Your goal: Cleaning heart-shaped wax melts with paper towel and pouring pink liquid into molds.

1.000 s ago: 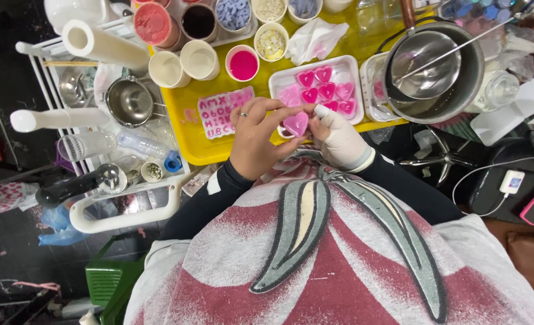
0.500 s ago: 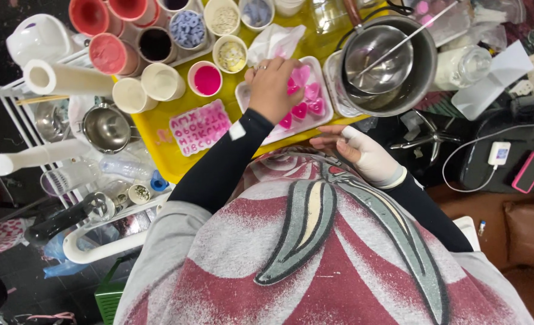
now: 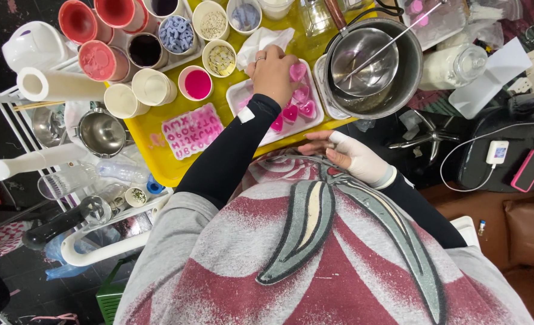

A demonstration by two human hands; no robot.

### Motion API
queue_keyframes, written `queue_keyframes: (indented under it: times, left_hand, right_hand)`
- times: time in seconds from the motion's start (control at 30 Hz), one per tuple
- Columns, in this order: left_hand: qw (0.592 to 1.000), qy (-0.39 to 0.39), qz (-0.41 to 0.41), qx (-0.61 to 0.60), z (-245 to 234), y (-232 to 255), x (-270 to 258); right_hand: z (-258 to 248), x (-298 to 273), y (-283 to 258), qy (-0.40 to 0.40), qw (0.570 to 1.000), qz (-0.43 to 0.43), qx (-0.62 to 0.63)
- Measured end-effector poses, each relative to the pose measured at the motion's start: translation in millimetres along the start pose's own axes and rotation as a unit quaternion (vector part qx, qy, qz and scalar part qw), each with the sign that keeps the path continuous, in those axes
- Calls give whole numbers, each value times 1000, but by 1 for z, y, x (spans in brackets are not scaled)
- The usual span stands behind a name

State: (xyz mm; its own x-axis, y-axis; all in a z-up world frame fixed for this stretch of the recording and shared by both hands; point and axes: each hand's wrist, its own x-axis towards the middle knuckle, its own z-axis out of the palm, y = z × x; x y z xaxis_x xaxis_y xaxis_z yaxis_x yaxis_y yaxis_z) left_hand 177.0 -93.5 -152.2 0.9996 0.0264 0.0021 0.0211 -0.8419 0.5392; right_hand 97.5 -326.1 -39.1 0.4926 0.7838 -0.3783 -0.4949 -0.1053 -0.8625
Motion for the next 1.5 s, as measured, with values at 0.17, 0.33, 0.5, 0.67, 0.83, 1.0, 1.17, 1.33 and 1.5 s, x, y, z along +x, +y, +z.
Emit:
queue_keyframes:
  times: [0.17,0.33,0.5,0.67,0.83,1.0,1.17,1.33,1.5]
  left_hand:
    - [998,-48,-39,-9,-17,11,5]
    - [998,-58,-35,11,5,-3,11]
    - [994,-100,-32,7,-5,2,15]
    - [998,-64,-26,-11,-18,9,4]
    - [996,47,2,-69,-66,13,-45]
    - [955,279,13,-96,-132,-27,-120]
    - [904,401,-142,31,-171,-155,-174]
    - [859,404,-279,146,-206,-280,-175]
    - [860,346,-347,143,-188,-391,-136]
  right_hand:
    - [-2,0,2,-16,1000,0,10]
    - [-1,1,-2,-17,1000,25,3]
    - [-1,0,0,-8,1000,11,-1]
    - [-2,2,11,-8,999,-3,33]
    - [2,17,24,22,994,-8,104]
    - [21,45,16,42,995,-31,88]
    - [34,71,26,17,998,-35,50]
    - [48,92,28,14,999,-19,43]
    - [52,99,29,16,999,4,31]
